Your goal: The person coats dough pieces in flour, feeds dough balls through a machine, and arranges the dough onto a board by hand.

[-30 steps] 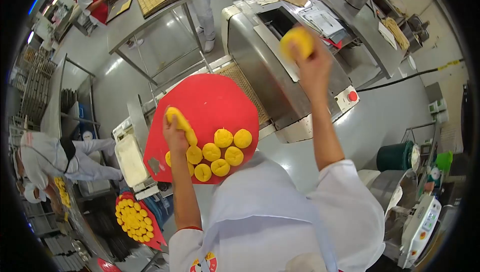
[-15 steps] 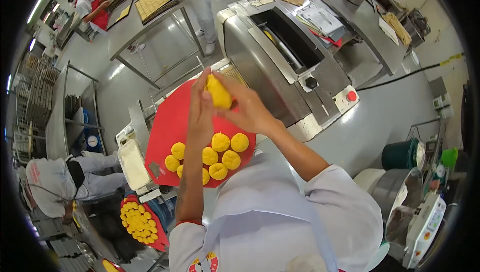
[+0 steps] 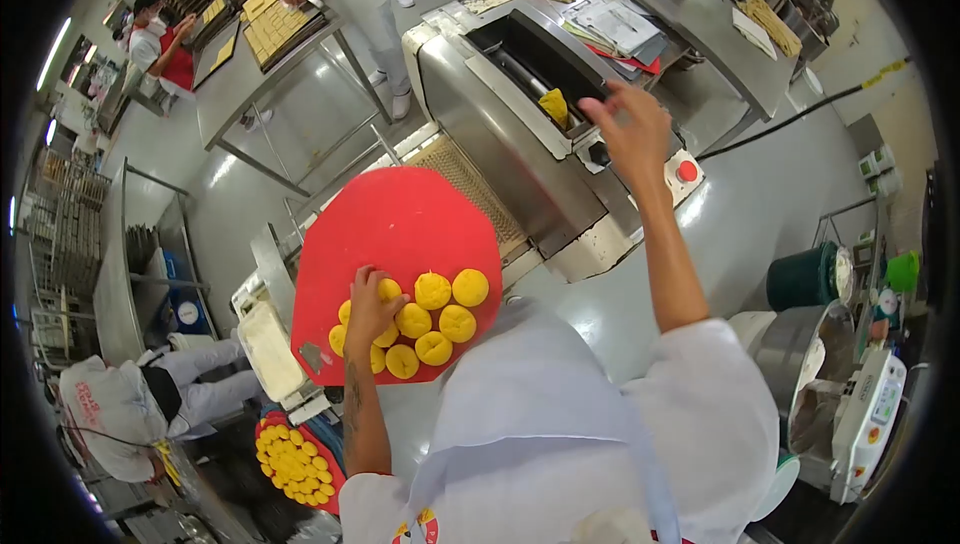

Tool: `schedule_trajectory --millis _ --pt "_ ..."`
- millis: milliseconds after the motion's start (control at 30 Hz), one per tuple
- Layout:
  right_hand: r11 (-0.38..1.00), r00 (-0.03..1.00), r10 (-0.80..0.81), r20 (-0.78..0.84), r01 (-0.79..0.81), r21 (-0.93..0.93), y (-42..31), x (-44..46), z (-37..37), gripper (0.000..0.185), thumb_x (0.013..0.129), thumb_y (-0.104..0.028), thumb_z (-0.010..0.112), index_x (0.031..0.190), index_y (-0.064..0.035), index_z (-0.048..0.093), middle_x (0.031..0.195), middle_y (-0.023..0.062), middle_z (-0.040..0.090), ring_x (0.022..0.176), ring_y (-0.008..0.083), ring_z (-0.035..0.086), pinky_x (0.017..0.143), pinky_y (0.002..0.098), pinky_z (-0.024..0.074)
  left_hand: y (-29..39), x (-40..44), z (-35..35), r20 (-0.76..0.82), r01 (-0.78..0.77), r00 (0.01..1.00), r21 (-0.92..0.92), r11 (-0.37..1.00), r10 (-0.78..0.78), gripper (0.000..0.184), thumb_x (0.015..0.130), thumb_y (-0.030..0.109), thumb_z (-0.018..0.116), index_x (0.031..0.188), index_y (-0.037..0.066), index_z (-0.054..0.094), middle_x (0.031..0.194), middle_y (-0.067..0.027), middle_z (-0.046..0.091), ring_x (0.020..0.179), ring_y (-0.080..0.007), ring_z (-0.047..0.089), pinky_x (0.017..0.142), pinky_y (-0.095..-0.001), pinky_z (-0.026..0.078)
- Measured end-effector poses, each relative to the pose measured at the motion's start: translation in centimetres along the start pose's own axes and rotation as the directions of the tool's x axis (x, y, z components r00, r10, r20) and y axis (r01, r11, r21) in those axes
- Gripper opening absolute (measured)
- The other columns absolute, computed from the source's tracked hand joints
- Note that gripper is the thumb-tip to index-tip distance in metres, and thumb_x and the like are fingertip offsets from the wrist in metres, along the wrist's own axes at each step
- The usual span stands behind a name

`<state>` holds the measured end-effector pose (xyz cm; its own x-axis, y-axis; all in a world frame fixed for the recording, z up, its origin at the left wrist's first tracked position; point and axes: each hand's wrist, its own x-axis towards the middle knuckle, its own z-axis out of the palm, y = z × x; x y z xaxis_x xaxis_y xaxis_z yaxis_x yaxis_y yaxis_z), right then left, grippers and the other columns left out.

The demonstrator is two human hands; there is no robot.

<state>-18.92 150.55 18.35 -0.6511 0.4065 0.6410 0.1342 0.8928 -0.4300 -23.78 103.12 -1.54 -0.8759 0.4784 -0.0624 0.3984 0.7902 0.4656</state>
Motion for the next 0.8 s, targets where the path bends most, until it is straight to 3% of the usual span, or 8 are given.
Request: schedule_trajectory --millis 67,167,267,467,567,667,733,800 --pt "0.977 0.976 0.091 -0.201 -0.048 0.207 -0.3 -3.0 0.2 0.023 0.083 -0.027 0.079 0.080 -0.0069 0.067 0.091 0.0089 0.070 0.084 0.0262 0.067 0.078 0.0400 0.0523 -1.7 0.4 1.0 0.124 0.045 0.992 -0.064 0.997 -0.037 0.053 0.079 0.024 0.083 0.119 0.002 0.057 0.127 -0.0184 0.055 0.125 -0.0339 0.050 0.105 -0.0458 0.041" --pt "0.845 0.994 0.064 0.089 -0.102 0.525 -5.1 -7.9 1.2 0.016 0.084 -0.019 0.078 0.083 -0.0061 0.068 0.094 0.0062 0.071 0.086 0.0208 0.067 0.077 0.0332 0.0524 -0.1 1.0 -1.3 0.093 0.177 0.984 -0.390 0.903 -0.153 0.048 0.083 0.021 0.080 0.119 0.001 0.057 0.122 -0.0152 0.059 0.121 -0.0293 0.053 0.102 -0.0402 0.043" --pt "0.721 0.826 -0.113 0.553 -0.315 0.617 -12.2 -12.0 2.6 0.053 0.081 -0.017 0.081 0.129 -0.0083 0.062 0.124 0.0099 0.065 0.105 0.0204 0.066 0.088 0.0361 0.0550 5.6 3.3 -5.1 -0.052 0.091 0.985 -0.663 0.743 -0.166 0.050 0.090 0.024 0.073 0.130 0.002 0.054 0.127 -0.0142 0.059 0.125 -0.0264 0.052 0.105 -0.0372 0.041" --pt "0.781 0.983 -0.123 0.139 0.009 0.625 -14.1 -8.4 6.0 0.066 0.085 -0.010 0.075 0.144 -0.0045 0.047 0.117 0.0133 0.067 0.096 0.0198 0.069 0.081 0.0341 0.0567 18.9 4.6 -9.3 -0.099 -0.095 0.993 -0.993 -0.067 0.063 0.066 0.099 0.042 0.058 0.152 0.007 0.038 0.156 -0.0177 0.035 0.148 -0.0307 0.026 0.120 -0.0435 0.023" --pt "0.551 0.976 0.215 -0.035 -0.091 0.830 -13.3 1.0 0.3 0.052 0.088 -0.017 0.075 0.133 0.0012 0.055 0.105 0.0151 0.067 0.100 0.0249 0.067 0.088 0.0383 0.0536 17.0 4.1 -8.4 -0.260 -0.185 0.963 -0.463 0.867 0.066 0.070 0.096 0.044 0.062 0.152 0.008 0.039 0.158 -0.0200 0.028 0.151 -0.0346 0.018 0.120 -0.0507 0.021" --pt "0.787 0.942 -0.005 -0.334 0.210 0.580 -8.3 8.2 1.8 0.054 0.092 -0.022 0.071 0.137 0.0007 0.052 0.116 0.0178 0.065 0.105 0.0233 0.066 0.086 0.0375 0.0541 9.1 2.6 -0.1 0.105 -0.151 0.985 0.167 0.974 0.134 0.069 0.090 0.039 0.071 0.145 0.006 0.045 0.155 -0.0229 0.031 0.150 -0.0375 0.020 0.120 -0.0517 0.021" --pt "0.938 0.907 -0.335 -0.257 0.346 0.000 -2.6 9.6 5.8 0.052 0.094 -0.024 0.069 0.138 -0.0009 0.053 0.122 0.0172 0.063 0.103 0.0206 0.066 0.082 0.0345 0.0552 8.1 0.8 1.8 0.138 -0.150 0.979 0.014 0.989 0.147 0.063 0.086 0.033 0.075 0.136 0.003 0.050 0.150 -0.0240 0.037 0.147 -0.0385 0.025 0.119 -0.0496 0.026" --pt "0.953 0.920 -0.299 -0.254 0.278 -0.118 0.0 5.7 7.5 0.046 0.095 -0.029 0.067 0.131 -0.0023 0.059 0.123 0.0168 0.063 0.105 0.0234 0.064 0.088 0.0365 0.0525 6.4 0.6 2.9 0.157 -0.160 0.971 -0.119 0.980 0.178 0.057 0.084 0.029 0.078 0.128 0.001 0.053 0.142 -0.0244 0.045 0.142 -0.0389 0.034 0.115 -0.0474 0.032"
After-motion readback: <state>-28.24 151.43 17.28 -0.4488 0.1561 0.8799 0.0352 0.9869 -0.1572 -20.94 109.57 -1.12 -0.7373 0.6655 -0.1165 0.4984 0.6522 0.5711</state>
